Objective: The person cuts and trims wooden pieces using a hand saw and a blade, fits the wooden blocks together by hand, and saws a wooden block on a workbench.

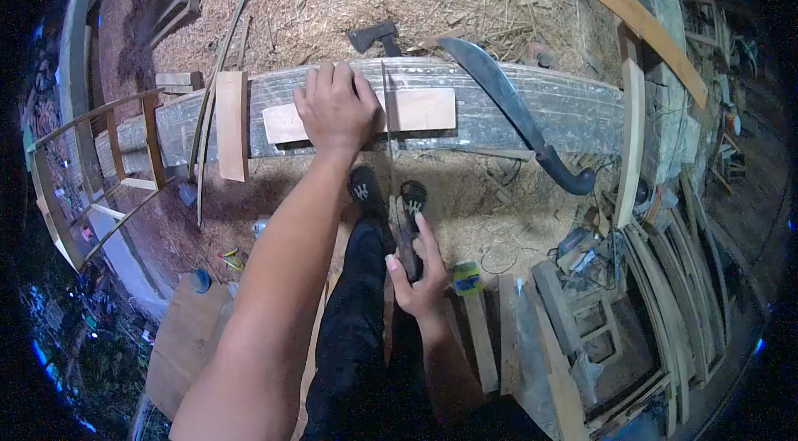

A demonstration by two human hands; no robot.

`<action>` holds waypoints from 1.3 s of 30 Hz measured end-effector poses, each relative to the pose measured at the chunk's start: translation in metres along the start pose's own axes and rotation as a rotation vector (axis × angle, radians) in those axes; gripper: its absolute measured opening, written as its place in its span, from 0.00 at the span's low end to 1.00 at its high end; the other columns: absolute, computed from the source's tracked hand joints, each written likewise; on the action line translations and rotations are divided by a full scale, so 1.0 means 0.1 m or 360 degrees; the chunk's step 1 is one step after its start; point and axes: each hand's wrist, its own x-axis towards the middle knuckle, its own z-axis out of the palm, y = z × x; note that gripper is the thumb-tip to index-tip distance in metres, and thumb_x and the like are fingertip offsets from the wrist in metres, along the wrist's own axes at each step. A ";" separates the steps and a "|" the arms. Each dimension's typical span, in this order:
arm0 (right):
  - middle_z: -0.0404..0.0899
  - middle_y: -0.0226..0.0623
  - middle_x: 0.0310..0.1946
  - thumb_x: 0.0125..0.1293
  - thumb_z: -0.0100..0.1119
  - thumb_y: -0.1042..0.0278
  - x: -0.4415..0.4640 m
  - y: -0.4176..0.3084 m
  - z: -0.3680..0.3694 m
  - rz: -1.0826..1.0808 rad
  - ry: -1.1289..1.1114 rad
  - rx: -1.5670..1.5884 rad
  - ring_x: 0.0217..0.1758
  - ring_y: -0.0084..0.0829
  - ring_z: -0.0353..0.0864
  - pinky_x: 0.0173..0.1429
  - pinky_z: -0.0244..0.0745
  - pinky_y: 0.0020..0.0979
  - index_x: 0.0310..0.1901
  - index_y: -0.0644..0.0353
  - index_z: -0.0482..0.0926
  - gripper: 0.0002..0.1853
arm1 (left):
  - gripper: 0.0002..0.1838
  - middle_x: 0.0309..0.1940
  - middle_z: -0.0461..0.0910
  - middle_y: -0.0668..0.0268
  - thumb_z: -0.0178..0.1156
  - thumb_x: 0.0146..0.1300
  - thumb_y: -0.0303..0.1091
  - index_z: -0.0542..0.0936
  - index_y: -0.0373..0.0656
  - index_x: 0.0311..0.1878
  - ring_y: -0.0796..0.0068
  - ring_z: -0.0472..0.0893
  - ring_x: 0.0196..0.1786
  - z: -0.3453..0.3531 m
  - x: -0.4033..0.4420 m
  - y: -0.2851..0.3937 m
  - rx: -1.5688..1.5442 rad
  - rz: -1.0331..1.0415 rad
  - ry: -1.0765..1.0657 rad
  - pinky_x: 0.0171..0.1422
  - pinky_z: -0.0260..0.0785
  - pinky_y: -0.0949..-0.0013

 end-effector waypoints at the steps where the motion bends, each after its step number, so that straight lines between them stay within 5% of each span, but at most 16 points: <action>1: 0.84 0.42 0.46 0.71 0.59 0.76 -0.04 0.11 0.02 0.0095 0.0050 0.0137 0.42 0.26 0.81 0.51 0.76 0.27 0.75 0.70 0.65 0.32 | 0.06 0.35 0.80 0.63 0.62 0.57 0.37 0.80 0.47 0.31 0.61 0.78 0.44 0.01 0.00 0.01 -0.0019 -0.0002 0.0020 0.47 0.64 0.52; 5: 0.83 0.54 0.59 0.72 0.58 0.76 0.09 0.31 0.13 -0.0081 0.0263 0.0120 0.62 0.37 0.83 0.66 0.75 0.32 0.69 0.73 0.73 0.25 | 0.06 0.35 0.80 0.63 0.62 0.57 0.37 0.80 0.47 0.32 0.61 0.78 0.45 0.01 -0.01 0.01 -0.0002 0.0007 0.0014 0.47 0.64 0.51; 16: 0.88 0.50 0.47 0.68 0.59 0.78 0.23 0.53 0.31 -0.0344 0.0457 -0.0061 0.46 0.29 0.88 0.51 0.81 0.30 0.67 0.69 0.77 0.25 | 0.08 0.35 0.81 0.64 0.59 0.63 0.38 0.82 0.46 0.32 0.61 0.80 0.46 0.01 -0.03 0.01 -0.0014 0.0010 0.0090 0.50 0.68 0.53; 20: 0.88 0.52 0.48 0.69 0.59 0.77 0.18 0.60 0.34 -0.0090 0.0387 0.0089 0.50 0.30 0.89 0.56 0.80 0.31 0.68 0.69 0.76 0.25 | 0.09 0.37 0.82 0.63 0.59 0.63 0.39 0.83 0.46 0.32 0.61 0.81 0.47 0.00 -0.07 0.00 -0.0034 0.0002 0.0100 0.51 0.69 0.53; 31: 0.89 0.52 0.39 0.68 0.62 0.76 0.28 0.87 0.39 -0.0541 0.0551 -0.0183 0.39 0.27 0.90 0.45 0.81 0.29 0.67 0.65 0.78 0.25 | 0.10 0.36 0.82 0.61 0.59 0.63 0.39 0.82 0.44 0.31 0.59 0.82 0.45 0.01 -0.12 -0.06 -0.0233 0.0165 0.0281 0.49 0.71 0.52; 39: 0.88 0.54 0.48 0.68 0.61 0.78 0.45 1.19 0.26 -0.0831 0.0482 -0.0179 0.47 0.35 0.92 0.49 0.83 0.30 0.68 0.67 0.77 0.25 | 0.10 0.33 0.79 0.58 0.61 0.62 0.37 0.78 0.40 0.29 0.54 0.83 0.40 0.02 -0.23 -0.13 -0.0456 0.0395 0.0506 0.43 0.76 0.52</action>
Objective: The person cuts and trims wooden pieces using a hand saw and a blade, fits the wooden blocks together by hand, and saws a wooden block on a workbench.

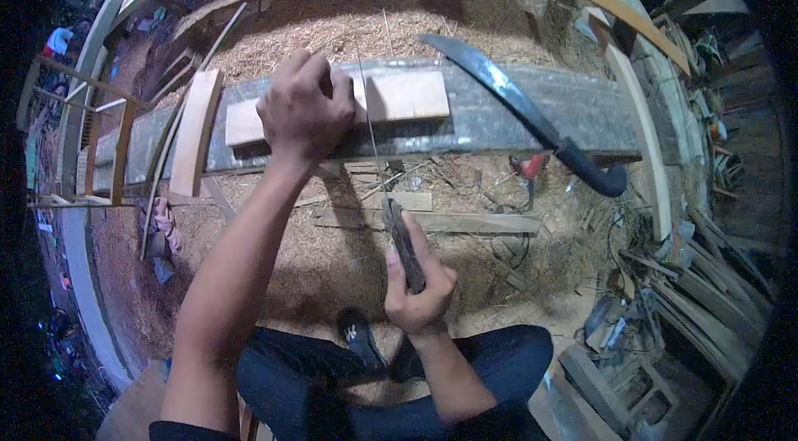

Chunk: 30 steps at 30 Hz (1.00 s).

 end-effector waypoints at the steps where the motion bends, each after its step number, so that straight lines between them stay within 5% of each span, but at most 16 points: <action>1: 0.88 0.54 0.50 0.69 0.60 0.78 0.00 0.01 -0.01 0.0067 -0.0024 0.0083 0.49 0.34 0.91 0.52 0.82 0.30 0.68 0.68 0.77 0.25 | 0.10 0.33 0.80 0.58 0.60 0.62 0.37 0.78 0.40 0.29 0.54 0.83 0.40 -0.04 -0.02 0.01 -0.0016 -0.0014 -0.0025 0.43 0.76 0.52; 3: 0.87 0.54 0.51 0.69 0.60 0.78 -0.04 0.12 0.03 0.0090 -0.0022 0.0177 0.51 0.34 0.90 0.54 0.82 0.31 0.68 0.68 0.76 0.25 | 0.11 0.33 0.80 0.57 0.61 0.64 0.38 0.80 0.40 0.32 0.54 0.83 0.41 -0.07 -0.07 -0.03 -0.0058 -0.0067 -0.0174 0.46 0.77 0.53; 5: 0.86 0.55 0.54 0.70 0.59 0.77 -0.02 0.26 0.09 -0.0199 0.0056 0.0234 0.55 0.32 0.87 0.58 0.80 0.31 0.69 0.68 0.75 0.25 | 0.14 0.37 0.82 0.57 0.62 0.66 0.42 0.82 0.38 0.39 0.54 0.83 0.47 -0.07 -0.10 -0.16 -0.0049 0.0332 -0.0205 0.53 0.76 0.53; 6: 0.86 0.55 0.54 0.70 0.59 0.77 0.01 0.29 0.12 -0.0254 0.0085 0.0249 0.55 0.32 0.87 0.58 0.80 0.31 0.69 0.68 0.75 0.25 | 0.22 0.46 0.82 0.56 0.64 0.67 0.48 0.83 0.37 0.50 0.54 0.82 0.53 -0.10 -0.13 -0.23 0.0024 0.0437 -0.0326 0.60 0.74 0.54; 10: 0.86 0.50 0.50 0.71 0.59 0.77 -0.15 0.28 0.17 -0.0085 0.0128 0.0372 0.51 0.31 0.86 0.57 0.79 0.30 0.68 0.66 0.76 0.24 | 0.30 0.51 0.79 0.55 0.64 0.66 0.52 0.80 0.38 0.63 0.55 0.78 0.58 -0.24 -0.31 -0.38 -0.0031 0.0724 -0.0284 0.67 0.70 0.53; 13: 0.84 0.40 0.46 0.74 0.55 0.77 -0.30 0.04 0.15 -0.0187 0.0191 0.0270 0.43 0.21 0.80 0.49 0.75 0.23 0.69 0.69 0.72 0.23 | 0.27 0.54 0.79 0.57 0.69 0.64 0.44 0.80 0.41 0.63 0.56 0.78 0.60 -0.33 -0.39 -0.31 0.0075 0.0697 -0.0434 0.65 0.71 0.56; 14: 0.83 0.39 0.44 0.73 0.55 0.76 -0.41 -0.10 0.05 0.0097 0.0077 0.0340 0.37 0.18 0.76 0.42 0.71 0.21 0.71 0.68 0.69 0.26 | 0.27 0.57 0.79 0.58 0.70 0.63 0.40 0.80 0.43 0.65 0.56 0.77 0.63 -0.33 -0.39 -0.32 0.0069 0.0682 -0.0478 0.68 0.70 0.58; 17: 0.80 0.37 0.35 0.72 0.54 0.73 -0.55 0.02 0.02 0.0011 0.0052 0.0507 0.34 0.16 0.73 0.39 0.69 0.24 0.71 0.64 0.69 0.26 | 0.28 0.57 0.79 0.57 0.70 0.62 0.37 0.79 0.42 0.65 0.56 0.77 0.63 -0.33 -0.44 -0.33 0.0013 0.0815 -0.0383 0.69 0.70 0.58; 21: 0.81 0.32 0.37 0.73 0.52 0.71 -0.67 0.18 -0.01 -0.0111 -0.0013 0.0431 0.34 0.17 0.74 0.41 0.71 0.23 0.73 0.64 0.69 0.27 | 0.29 0.59 0.78 0.57 0.67 0.59 0.30 0.79 0.39 0.66 0.54 0.75 0.64 -0.38 -0.33 -0.39 -0.0243 0.0746 -0.0734 0.71 0.69 0.57; 25: 0.83 0.38 0.39 0.76 0.53 0.73 -0.58 0.02 -0.10 0.0043 -0.0049 0.0326 0.35 0.20 0.80 0.43 0.78 0.27 0.73 0.63 0.70 0.25 | 0.26 0.54 0.78 0.56 0.66 0.58 0.28 0.80 0.38 0.62 0.53 0.76 0.61 -0.38 -0.28 -0.41 -0.0404 0.0729 -0.0687 0.69 0.69 0.57; 27: 0.77 0.27 0.31 0.77 0.51 0.75 -0.47 0.01 -0.06 -0.0192 0.0063 0.0209 0.27 0.14 0.70 0.31 0.68 0.20 0.72 0.67 0.70 0.23 | 0.25 0.51 0.77 0.56 0.66 0.57 0.29 0.81 0.38 0.60 0.53 0.76 0.58 -0.35 -0.28 -0.38 -0.0387 0.0730 -0.0642 0.68 0.69 0.57; 29: 0.77 0.26 0.30 0.76 0.54 0.75 -0.39 -0.10 -0.09 -0.0236 0.0101 0.0104 0.26 0.13 0.70 0.30 0.67 0.19 0.68 0.67 0.74 0.21 | 0.27 0.54 0.77 0.58 0.66 0.65 0.47 0.80 0.42 0.63 0.57 0.73 0.64 -0.36 -0.26 -0.39 -0.0232 0.0649 -0.0736 0.70 0.64 0.54; 30: 0.77 0.25 0.29 0.76 0.55 0.75 -0.35 -0.15 -0.09 -0.0250 0.0126 0.0069 0.25 0.13 0.70 0.29 0.66 0.19 0.67 0.67 0.75 0.20 | 0.27 0.54 0.77 0.58 0.66 0.65 0.47 0.80 0.42 0.63 0.57 0.73 0.64 -0.36 -0.25 -0.38 -0.0234 0.0648 -0.0735 0.70 0.64 0.54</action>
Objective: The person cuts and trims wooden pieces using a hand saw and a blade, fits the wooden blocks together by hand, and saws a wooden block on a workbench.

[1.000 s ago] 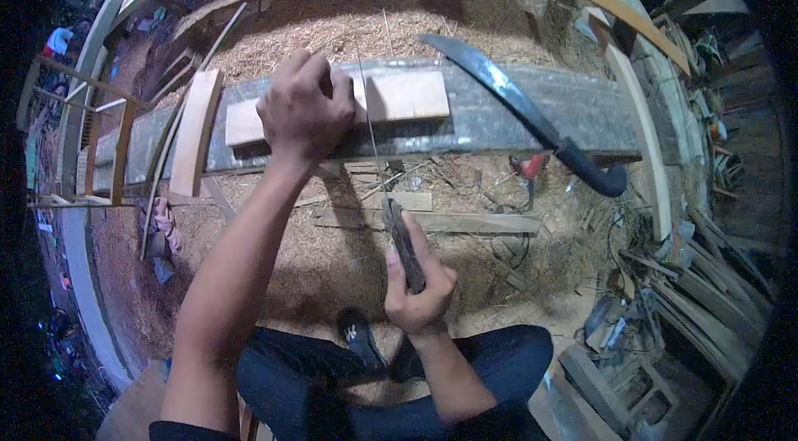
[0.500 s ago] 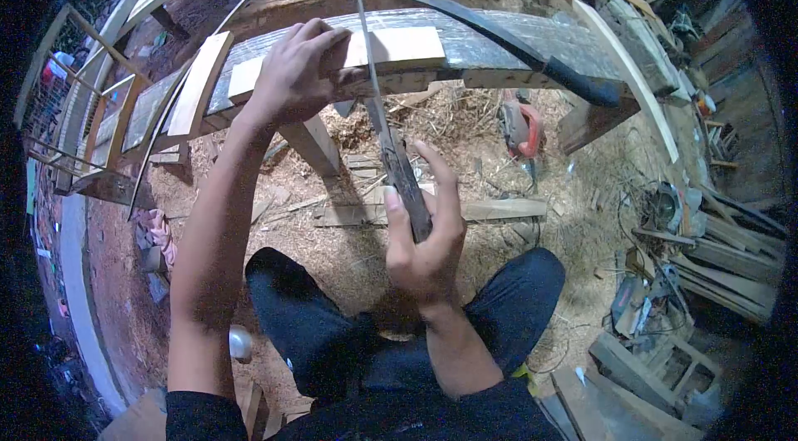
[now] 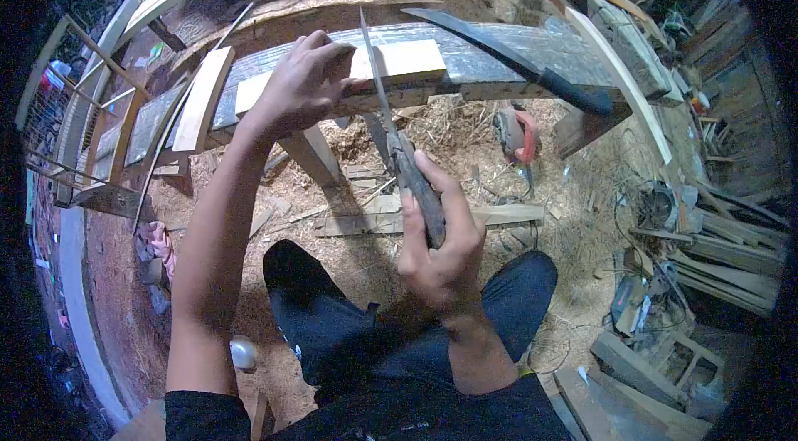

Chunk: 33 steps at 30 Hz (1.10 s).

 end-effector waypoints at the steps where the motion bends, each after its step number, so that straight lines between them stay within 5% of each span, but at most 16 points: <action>1: 0.77 0.25 0.29 0.76 0.56 0.75 0.05 -0.04 0.01 -0.0015 0.0021 -0.0036 0.25 0.13 0.70 0.29 0.66 0.19 0.65 0.67 0.77 0.19 | 0.27 0.54 0.77 0.58 0.66 0.64 0.46 0.80 0.43 0.63 0.58 0.73 0.64 0.00 0.02 0.02 0.0050 -0.0031 -0.0017 0.69 0.64 0.55; 4: 0.78 0.26 0.29 0.76 0.56 0.75 0.11 -0.11 -0.02 0.0109 0.0055 0.0002 0.24 0.13 0.69 0.27 0.65 0.20 0.65 0.65 0.77 0.18 | 0.27 0.54 0.76 0.58 0.67 0.63 0.45 0.81 0.46 0.63 0.58 0.73 0.64 0.04 0.02 0.01 0.0076 -0.0058 0.0015 0.69 0.64 0.56; 6: 0.86 0.43 0.41 0.74 0.59 0.75 0.14 -0.17 -0.06 0.0197 0.0007 -0.0024 0.41 0.24 0.85 0.46 0.80 0.28 0.63 0.68 0.77 0.18 | 0.26 0.54 0.76 0.58 0.67 0.62 0.45 0.81 0.48 0.63 0.57 0.73 0.64 0.04 0.03 0.01 0.0058 -0.0038 0.0073 0.69 0.64 0.56; 7: 0.86 0.43 0.41 0.74 0.59 0.75 0.14 -0.15 -0.05 0.0188 0.0014 -0.0025 0.41 0.24 0.85 0.46 0.80 0.28 0.63 0.68 0.77 0.18 | 0.26 0.55 0.76 0.58 0.67 0.63 0.46 0.81 0.49 0.63 0.58 0.73 0.65 0.03 0.04 0.03 0.0075 -0.0087 0.0041 0.69 0.63 0.55; 9: 0.78 0.26 0.29 0.76 0.58 0.73 0.11 -0.10 -0.03 0.0181 0.0058 0.0153 0.23 0.12 0.70 0.27 0.64 0.19 0.62 0.64 0.79 0.16 | 0.26 0.55 0.76 0.58 0.66 0.63 0.46 0.81 0.50 0.64 0.58 0.73 0.65 0.05 0.00 0.08 0.0086 -0.0139 0.0022 0.69 0.63 0.54; 10: 0.86 0.42 0.42 0.75 0.58 0.76 0.09 -0.20 -0.09 0.0264 -0.0011 0.0079 0.42 0.24 0.85 0.49 0.79 0.28 0.63 0.69 0.77 0.18 | 0.25 0.56 0.76 0.58 0.66 0.64 0.47 0.81 0.50 0.63 0.58 0.73 0.65 0.07 -0.01 0.11 0.0125 -0.0167 0.0029 0.69 0.62 0.53; 13: 0.86 0.44 0.44 0.74 0.57 0.76 -0.02 -0.16 -0.07 -0.0179 0.0110 -0.0152 0.47 0.26 0.85 0.54 0.79 0.29 0.64 0.70 0.76 0.18 | 0.24 0.56 0.75 0.59 0.66 0.67 0.51 0.82 0.53 0.62 0.57 0.72 0.66 0.05 -0.03 0.25 0.0269 -0.0200 0.0009 0.70 0.60 0.49; 14: 0.86 0.48 0.47 0.74 0.57 0.76 -0.09 -0.24 -0.12 -0.0019 0.0057 -0.0033 0.53 0.30 0.86 0.58 0.79 0.30 0.65 0.69 0.76 0.19 | 0.24 0.56 0.75 0.59 0.65 0.67 0.52 0.82 0.54 0.62 0.57 0.72 0.66 0.05 -0.04 0.29 0.0281 -0.0213 0.0015 0.70 0.61 0.49; 17: 0.86 0.48 0.50 0.74 0.56 0.77 -0.17 -0.33 -0.24 0.0176 -0.0003 0.0044 0.54 0.30 0.86 0.57 0.79 0.30 0.65 0.67 0.77 0.19 | 0.26 0.53 0.76 0.59 0.69 0.63 0.50 0.82 0.55 0.64 0.55 0.73 0.63 0.11 -0.06 0.23 0.0285 -0.0137 0.0115 0.66 0.65 0.49; 18: 0.87 0.48 0.48 0.74 0.56 0.78 -0.14 -0.28 -0.24 -0.0124 0.0049 -0.0165 0.54 0.29 0.86 0.57 0.79 0.29 0.61 0.67 0.81 0.17 | 0.26 0.53 0.76 0.59 0.69 0.63 0.50 0.82 0.55 0.63 0.55 0.73 0.62 0.12 -0.07 0.24 0.0271 -0.0117 0.0124 0.66 0.65 0.49; 23: 0.89 0.51 0.45 0.73 0.57 0.78 0.09 -0.27 -0.16 0.0107 0.0015 0.0041 0.49 0.30 0.89 0.54 0.80 0.30 0.54 0.65 0.87 0.13 | 0.25 0.50 0.75 0.59 0.68 0.64 0.50 0.83 0.54 0.63 0.54 0.73 0.60 0.12 -0.03 0.20 0.0274 -0.0097 0.0121 0.65 0.65 0.50; 28: 0.89 0.53 0.46 0.72 0.57 0.79 -0.15 -0.25 -0.17 -0.0073 -0.0017 -0.0084 0.47 0.32 0.90 0.51 0.81 0.31 0.54 0.65 0.86 0.13 | 0.21 0.49 0.75 0.60 0.68 0.62 0.46 0.84 0.55 0.59 0.56 0.73 0.59 0.13 -0.08 0.26 0.0351 -0.0099 0.0249 0.62 0.66 0.52; 31: 0.90 0.50 0.44 0.73 0.56 0.79 -0.14 -0.27 -0.15 0.0118 0.0007 0.0029 0.46 0.31 0.90 0.51 0.81 0.30 0.54 0.65 0.87 0.13 | 0.21 0.47 0.75 0.60 0.68 0.62 0.45 0.84 0.55 0.57 0.56 0.73 0.57 0.08 -0.02 0.27 0.0342 -0.0148 0.0053 0.61 0.66 0.52; 33: 0.90 0.48 0.44 0.74 0.55 0.79 0.12 -0.29 -0.13 -0.0175 0.0086 -0.0059 0.47 0.30 0.90 0.50 0.81 0.29 0.53 0.65 0.87 0.13 | 0.20 0.46 0.74 0.60 0.68 0.62 0.46 0.85 0.55 0.57 0.56 0.73 0.56 0.13 -0.03 0.21 0.0290 -0.0060 0.0129 0.60 0.66 0.51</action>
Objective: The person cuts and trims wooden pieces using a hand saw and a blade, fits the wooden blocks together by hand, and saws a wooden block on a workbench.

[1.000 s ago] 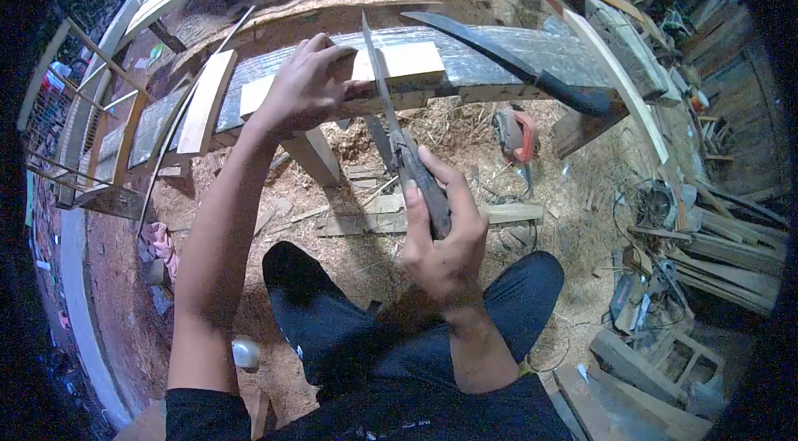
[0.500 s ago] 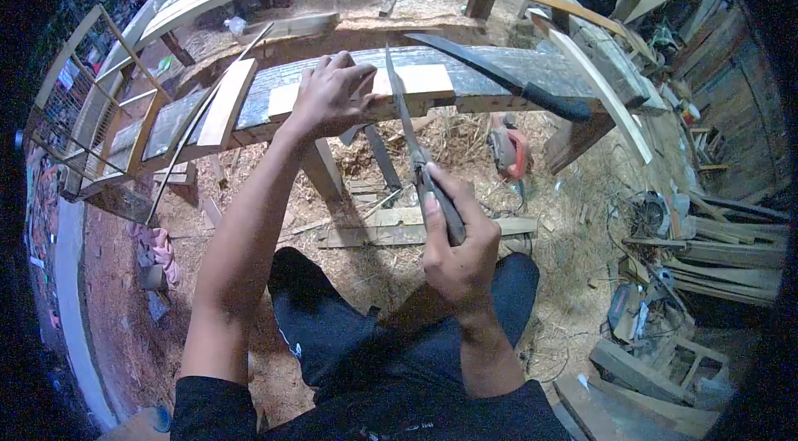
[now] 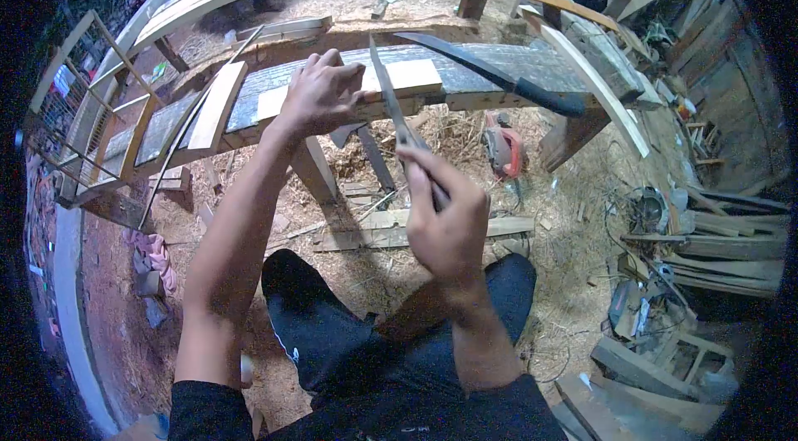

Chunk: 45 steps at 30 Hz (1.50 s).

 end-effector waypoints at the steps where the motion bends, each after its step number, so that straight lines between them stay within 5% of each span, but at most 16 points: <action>1: 0.90 0.48 0.44 0.74 0.55 0.79 0.01 0.00 -0.01 -0.0001 0.0013 0.0002 0.47 0.30 0.90 0.50 0.81 0.29 0.53 0.65 0.87 0.13 | 0.20 0.46 0.74 0.60 0.67 0.62 0.46 0.85 0.55 0.57 0.56 0.73 0.56 0.01 0.00 0.00 -0.0001 0.0002 0.0039 0.60 0.66 0.51; 4: 0.90 0.50 0.46 0.74 0.55 0.77 0.02 -0.01 -0.05 0.0231 -0.0185 -0.0013 0.48 0.30 0.89 0.52 0.81 0.29 0.53 0.67 0.86 0.13 | 0.21 0.47 0.75 0.60 0.67 0.63 0.47 0.85 0.56 0.59 0.56 0.73 0.56 0.00 0.00 0.02 0.0038 -0.0027 0.0030 0.61 0.67 0.50; 5: 0.90 0.49 0.45 0.74 0.55 0.77 -0.12 0.05 -0.03 0.0001 -0.0119 -0.0044 0.47 0.29 0.89 0.50 0.81 0.30 0.54 0.67 0.86 0.13 | 0.21 0.48 0.75 0.60 0.67 0.63 0.47 0.84 0.57 0.59 0.56 0.74 0.56 0.02 -0.01 0.03 0.0067 -0.0036 0.0061 0.61 0.67 0.50; 18: 0.89 0.47 0.40 0.73 0.55 0.79 -0.31 0.07 0.07 -0.0001 -0.0029 0.0028 0.41 0.29 0.89 0.47 0.81 0.30 0.54 0.64 0.86 0.13 | 0.23 0.49 0.76 0.61 0.69 0.62 0.50 0.85 0.55 0.60 0.60 0.74 0.56 -0.03 0.00 0.09 0.0087 -0.0076 0.0031 0.62 0.67 0.54; 21: 0.87 0.38 0.38 0.73 0.55 0.79 -0.35 -0.04 -0.08 0.0504 -0.0105 0.0023 0.37 0.22 0.83 0.44 0.79 0.28 0.56 0.65 0.84 0.14 | 0.24 0.49 0.77 0.59 0.64 0.67 0.54 0.86 0.50 0.58 0.59 0.74 0.57 0.03 0.04 0.04 0.0037 -0.0037 0.0006 0.61 0.68 0.53; 26: 0.85 0.44 0.50 0.74 0.53 0.77 -0.20 -0.20 -0.23 0.0481 -0.0087 0.0189 0.49 0.26 0.84 0.54 0.78 0.26 0.67 0.66 0.75 0.21 | 0.21 0.49 0.81 0.54 0.53 0.73 0.52 0.88 0.47 0.45 0.56 0.77 0.57 0.17 0.16 0.23 -0.0113 -0.0302 0.0255 0.63 0.68 0.49; 28: 0.85 0.46 0.51 0.74 0.53 0.76 -0.33 -0.07 -0.25 0.0320 -0.0117 0.0144 0.51 0.28 0.84 0.58 0.78 0.28 0.67 0.69 0.74 0.21 | 0.19 0.40 0.82 0.56 0.54 0.74 0.46 0.88 0.43 0.41 0.54 0.80 0.49 0.30 0.22 0.35 0.0138 -0.0435 0.0554 0.58 0.70 0.50; 34: 0.86 0.51 0.53 0.74 0.56 0.77 -0.33 0.05 -0.05 0.0292 0.0064 0.0166 0.56 0.33 0.86 0.62 0.78 0.32 0.64 0.71 0.78 0.19 | 0.16 0.35 0.82 0.55 0.52 0.71 0.38 0.85 0.38 0.34 0.54 0.82 0.45 0.41 0.19 0.38 0.0109 -0.0222 0.0771 0.51 0.74 0.53; 42: 0.88 0.49 0.47 0.74 0.56 0.76 -0.16 0.06 0.10 0.0126 0.0103 -0.0045 0.48 0.25 0.86 0.51 0.80 0.29 0.63 0.68 0.80 0.18 | 0.12 0.37 0.85 0.57 0.56 0.66 0.37 0.84 0.42 0.32 0.56 0.83 0.46 0.35 0.25 0.34 0.0147 -0.0080 0.0740 0.54 0.75 0.56; 45: 0.88 0.48 0.44 0.74 0.55 0.79 -0.21 0.19 0.18 -0.0196 0.0153 -0.0045 0.43 0.25 0.86 0.47 0.80 0.30 0.60 0.66 0.83 0.16 | 0.12 0.36 0.84 0.57 0.56 0.66 0.37 0.84 0.41 0.31 0.56 0.83 0.45 0.39 0.24 0.34 0.0071 -0.0090 0.0731 0.53 0.75 0.54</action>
